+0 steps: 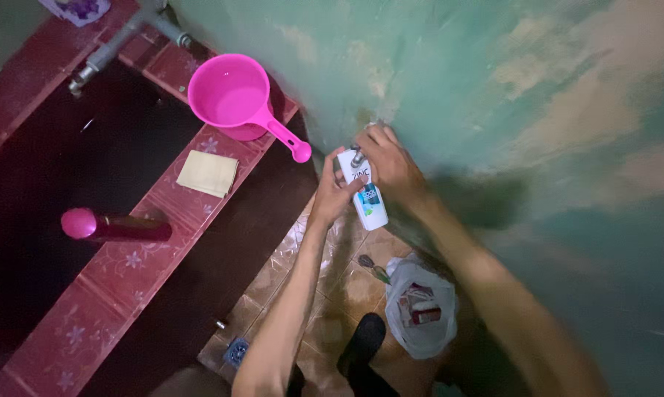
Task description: The person unpacks toiletries from a white plastic bag, including a green sachet, a white bottle, and a pink bottle. They place the bottles on a tiled sink counter, rinse each bottle under a wall tap, and then wash and wring out a small cloth under the same tap.
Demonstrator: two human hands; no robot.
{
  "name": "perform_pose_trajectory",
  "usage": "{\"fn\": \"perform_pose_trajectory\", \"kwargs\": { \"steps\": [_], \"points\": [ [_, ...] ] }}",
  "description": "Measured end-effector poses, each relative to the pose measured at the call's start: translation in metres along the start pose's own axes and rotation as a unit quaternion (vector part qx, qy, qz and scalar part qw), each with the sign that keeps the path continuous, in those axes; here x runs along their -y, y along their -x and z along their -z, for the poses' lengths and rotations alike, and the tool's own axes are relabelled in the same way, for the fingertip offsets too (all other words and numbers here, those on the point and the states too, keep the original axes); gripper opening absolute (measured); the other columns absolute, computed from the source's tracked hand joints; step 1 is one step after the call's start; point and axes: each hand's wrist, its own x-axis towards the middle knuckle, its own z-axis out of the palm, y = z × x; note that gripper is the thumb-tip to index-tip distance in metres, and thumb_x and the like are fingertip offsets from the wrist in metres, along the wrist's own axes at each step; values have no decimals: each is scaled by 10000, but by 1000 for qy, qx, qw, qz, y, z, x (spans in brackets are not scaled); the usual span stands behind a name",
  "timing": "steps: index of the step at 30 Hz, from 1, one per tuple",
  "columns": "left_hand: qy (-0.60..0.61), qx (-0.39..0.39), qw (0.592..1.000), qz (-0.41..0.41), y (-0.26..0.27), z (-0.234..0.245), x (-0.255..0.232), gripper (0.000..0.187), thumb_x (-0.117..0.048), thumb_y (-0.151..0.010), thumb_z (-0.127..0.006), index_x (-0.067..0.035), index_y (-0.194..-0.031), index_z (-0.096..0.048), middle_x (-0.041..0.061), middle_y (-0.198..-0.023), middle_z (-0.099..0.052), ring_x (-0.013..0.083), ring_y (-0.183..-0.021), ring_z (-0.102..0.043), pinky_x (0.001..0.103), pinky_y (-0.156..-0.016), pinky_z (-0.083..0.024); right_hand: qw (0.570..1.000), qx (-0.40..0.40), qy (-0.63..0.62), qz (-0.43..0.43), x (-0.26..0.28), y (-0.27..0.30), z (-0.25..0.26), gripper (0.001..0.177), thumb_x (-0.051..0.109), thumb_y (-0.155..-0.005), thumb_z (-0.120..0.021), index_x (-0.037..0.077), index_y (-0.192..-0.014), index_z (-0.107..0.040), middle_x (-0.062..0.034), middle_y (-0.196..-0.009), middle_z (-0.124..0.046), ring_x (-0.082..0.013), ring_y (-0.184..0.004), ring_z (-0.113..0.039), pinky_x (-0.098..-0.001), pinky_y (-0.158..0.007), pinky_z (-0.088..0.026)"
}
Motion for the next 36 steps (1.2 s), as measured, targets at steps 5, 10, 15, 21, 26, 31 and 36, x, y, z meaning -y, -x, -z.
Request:
{"fn": "perform_pose_trajectory", "kwargs": {
  "steps": [5,10,15,21,26,31,36],
  "points": [
    [13,-22,998,49,5,5,-2,720,-29,-906,-680,-145,-1502,-293,137,-1188,-702,174,-921,-690,331,-666,-531,983,-127,-108,-82,-17,42,-38,402,63,-985,-573,18,-1383,-532,-200,-1266,-572,-306,-1154,-612,-421,-984,-518],
    [92,-35,995,-20,-5,16,31,576,-120,-1055,-620,-67,-1552,-332,152,-1199,-675,180,-1004,-650,310,-816,-550,882,-87,-364,-285,-28,93,-106,590,152,-906,-719,24,-1437,-498,-151,-1217,-657,-227,-1093,-638,-392,-929,-531],
    [-141,-98,972,-158,-10,7,58,631,-145,-1076,-614,-39,-1580,-249,218,-1436,-520,274,-1253,-575,376,-1044,-493,928,-68,-201,-306,-32,102,-133,563,116,-895,-716,18,-1414,-520,-163,-1219,-690,-308,-1111,-687,-400,-936,-542],
    [-109,-138,984,-29,-11,2,36,715,-229,-955,-607,-43,-1528,-223,199,-1268,-574,260,-1112,-604,366,-964,-503,986,-114,4,-121,-12,108,-134,589,77,-959,-569,3,-1525,-422,-245,-1543,-471,-405,-1436,-464,-494,-1197,-367],
    [-175,-165,966,-93,-6,3,31,525,-272,-1042,-585,3,-1426,-357,231,-1259,-610,294,-1191,-611,387,-1050,-470,993,-22,43,-109,-10,86,-121,767,125,-889,-551,-51,-1576,-258,-283,-1628,-257,-419,-1524,-224,-573,-1244,-171],
    [-155,-173,973,15,-5,9,23,485,-290,-1064,-481,-33,-1453,-345,211,-1338,-576,292,-1234,-584,396,-1062,-448,994,48,59,-78,3,87,-112,721,188,-953,-544,-58,-1562,-248,-283,-1640,-242,-430,-1538,-182,-581,-1207,-181],
    [-178,-162,970,-36,-8,16,5,527,-225,-1040,-544,-16,-1459,-303,204,-1388,-519,301,-1253,-555,403,-1062,-423,993,52,70,-79,1,96,-105,745,268,-1001,-548,-114,-1549,-218,-322,-1632,-196,-449,-1511,-169,-591,-1202,-175]
  ]
}}
